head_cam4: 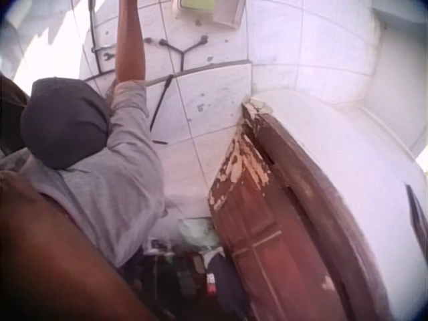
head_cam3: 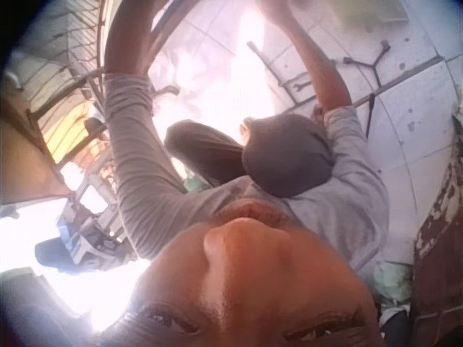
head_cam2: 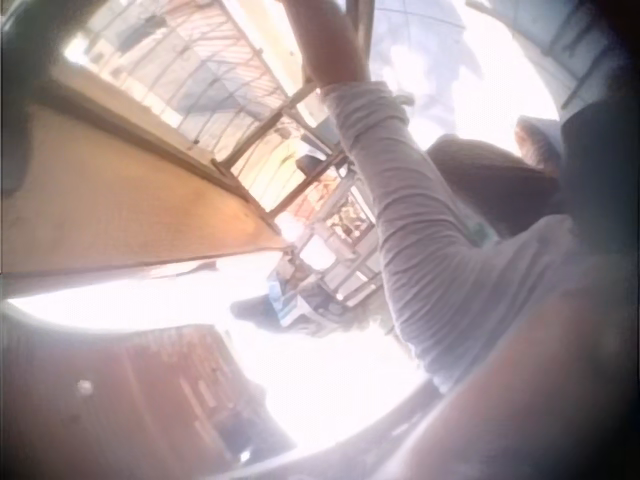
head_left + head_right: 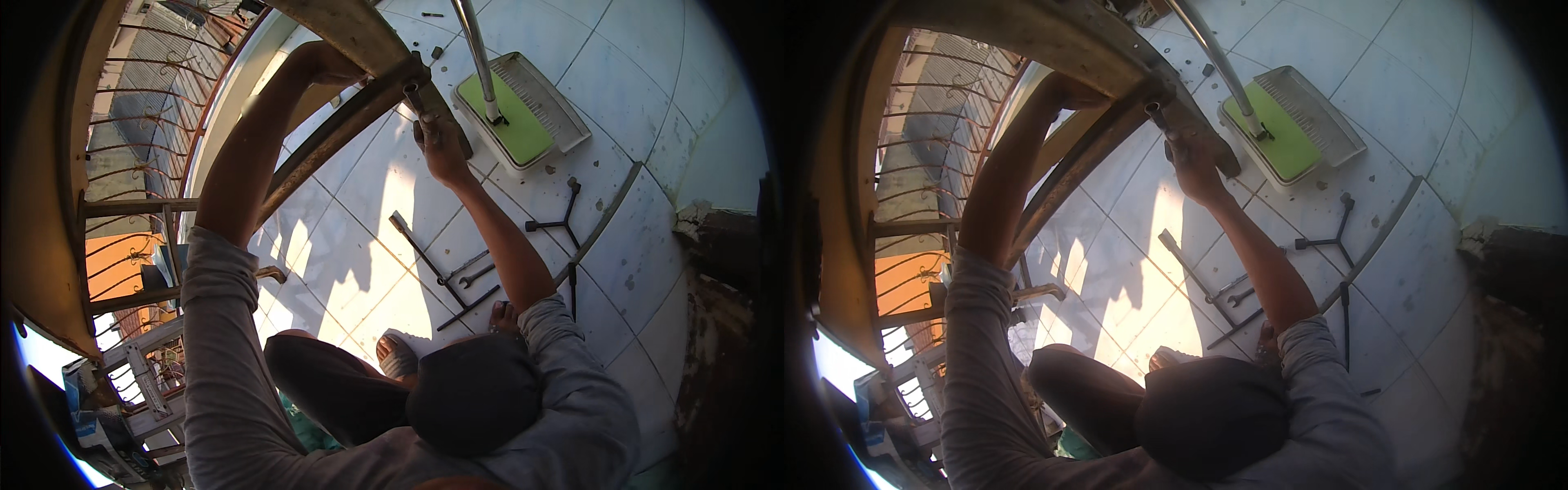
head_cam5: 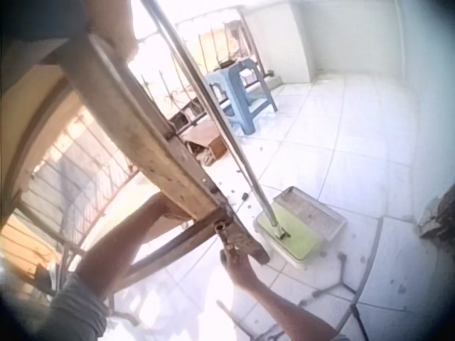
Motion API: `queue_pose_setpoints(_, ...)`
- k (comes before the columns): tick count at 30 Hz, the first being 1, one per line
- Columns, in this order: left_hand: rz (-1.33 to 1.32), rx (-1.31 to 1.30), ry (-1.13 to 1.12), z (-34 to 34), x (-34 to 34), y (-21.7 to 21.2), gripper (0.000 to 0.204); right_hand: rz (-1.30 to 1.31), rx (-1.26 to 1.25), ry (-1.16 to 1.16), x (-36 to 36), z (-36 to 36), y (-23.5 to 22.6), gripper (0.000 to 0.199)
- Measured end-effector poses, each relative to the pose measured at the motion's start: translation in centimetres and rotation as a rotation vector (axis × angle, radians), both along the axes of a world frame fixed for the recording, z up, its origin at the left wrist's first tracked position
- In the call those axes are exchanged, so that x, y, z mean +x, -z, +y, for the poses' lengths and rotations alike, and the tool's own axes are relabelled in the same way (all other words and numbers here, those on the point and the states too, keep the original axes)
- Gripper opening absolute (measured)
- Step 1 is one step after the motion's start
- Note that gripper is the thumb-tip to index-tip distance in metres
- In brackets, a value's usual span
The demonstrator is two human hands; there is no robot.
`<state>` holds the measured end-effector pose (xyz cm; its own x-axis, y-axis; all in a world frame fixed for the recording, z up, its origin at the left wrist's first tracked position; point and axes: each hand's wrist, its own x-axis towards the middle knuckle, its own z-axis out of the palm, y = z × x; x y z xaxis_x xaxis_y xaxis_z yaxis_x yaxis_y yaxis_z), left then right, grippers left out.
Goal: The person sits on a tiled floor and uses a wrench to tighten bolts on a metal frame structure. They repeatedly adjust the frame and use the wrench on different joints.
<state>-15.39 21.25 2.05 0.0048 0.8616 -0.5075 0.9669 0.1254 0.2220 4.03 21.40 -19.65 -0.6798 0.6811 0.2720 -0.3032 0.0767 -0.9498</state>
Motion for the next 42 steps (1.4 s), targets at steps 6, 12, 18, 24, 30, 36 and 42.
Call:
queue_pose_setpoints(6,-0.206,0.214,0.174,-0.2,-5.7,5.0,0.019,-0.056,0.091,0.097,0.8,0.3,-0.2,0.059)
queue_pose_setpoints(12,-0.9,0.034,-0.699,-1.2,-5.9,8.0,0.012,-0.463,1.041,0.208,6.0,9.9,-8.1,0.051)
queue_pose_setpoints(18,-0.916,-0.052,-0.759,-1.5,-7.1,8.3,0.014,-0.153,0.451,0.1,2.4,5.3,-3.0,0.058)
queue_pose_setpoints(24,-0.765,0.081,-0.782,-0.7,-6.4,8.5,0.013,0.455,-1.376,-0.496,-1.8,-8.8,-10.2,0.061)
queue_pose_setpoints(30,-0.583,0.258,-0.114,-0.9,-6.8,7.9,0.012,0.04,-0.967,-0.579,5.6,-3.8,-13.4,0.062)
queue_pose_setpoints(36,-0.946,0.067,-0.673,-0.1,-7.3,10.5,0.011,-0.61,0.776,0.12,7.5,4.3,-8.7,0.056)
queue_pose_setpoints(42,-0.929,0.035,-0.631,1.0,-7.4,11.3,0.011,-0.78,1.222,0.081,7.5,9.5,-13.3,0.055)
